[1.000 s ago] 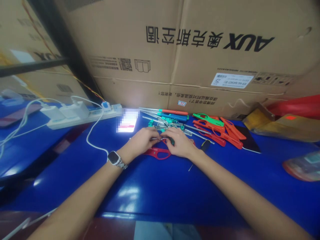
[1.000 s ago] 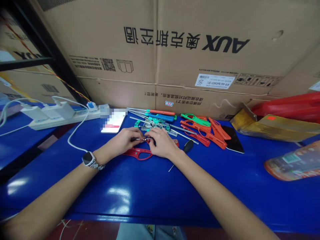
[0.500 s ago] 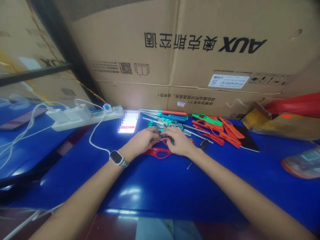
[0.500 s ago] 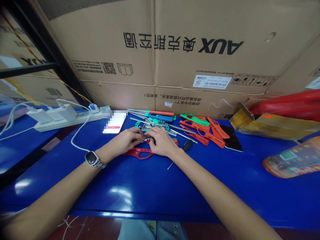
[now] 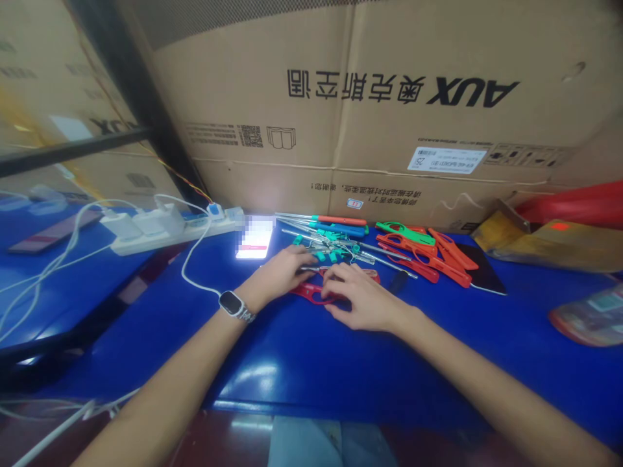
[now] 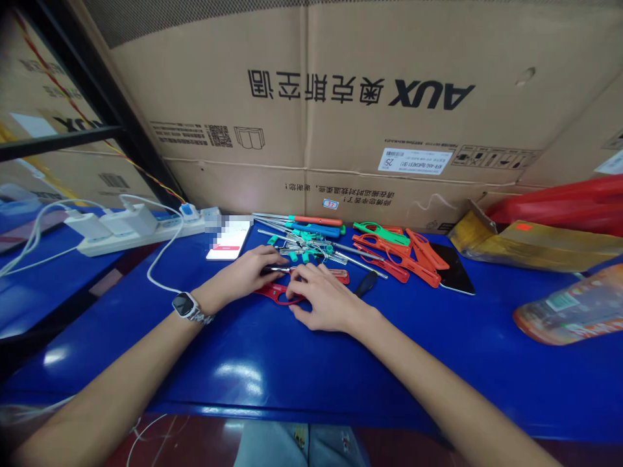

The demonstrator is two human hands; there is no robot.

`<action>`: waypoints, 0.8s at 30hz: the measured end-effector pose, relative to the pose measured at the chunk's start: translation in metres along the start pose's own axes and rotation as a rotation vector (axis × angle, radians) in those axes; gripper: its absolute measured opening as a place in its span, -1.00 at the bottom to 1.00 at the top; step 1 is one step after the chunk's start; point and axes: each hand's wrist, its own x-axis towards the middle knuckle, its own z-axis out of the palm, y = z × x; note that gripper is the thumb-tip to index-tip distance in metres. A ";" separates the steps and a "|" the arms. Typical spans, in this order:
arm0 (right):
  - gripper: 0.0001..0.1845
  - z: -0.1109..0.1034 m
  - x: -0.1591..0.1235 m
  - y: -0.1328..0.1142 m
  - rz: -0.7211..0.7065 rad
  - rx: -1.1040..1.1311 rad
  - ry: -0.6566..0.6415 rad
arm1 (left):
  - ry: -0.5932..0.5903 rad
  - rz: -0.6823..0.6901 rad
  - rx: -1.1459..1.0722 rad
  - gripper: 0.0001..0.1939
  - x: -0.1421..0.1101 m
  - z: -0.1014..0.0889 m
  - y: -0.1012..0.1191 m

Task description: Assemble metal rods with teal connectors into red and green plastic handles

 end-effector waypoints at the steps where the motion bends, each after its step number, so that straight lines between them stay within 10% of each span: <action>1: -0.92 0.001 0.001 0.001 -0.004 -0.001 -0.002 | 0.016 -0.005 -0.002 -0.73 0.000 -0.003 0.001; 7: -0.89 -0.008 0.005 0.003 -0.024 0.037 0.055 | 0.203 0.027 -0.164 -0.74 -0.005 -0.024 0.017; 14: -0.85 -0.043 0.006 0.015 -0.014 0.271 0.364 | 0.156 0.117 -0.278 -0.82 -0.005 -0.028 0.043; 24: -0.56 -0.033 0.039 0.008 0.030 0.381 0.493 | 0.230 -0.193 -0.850 -0.79 0.009 -0.005 0.059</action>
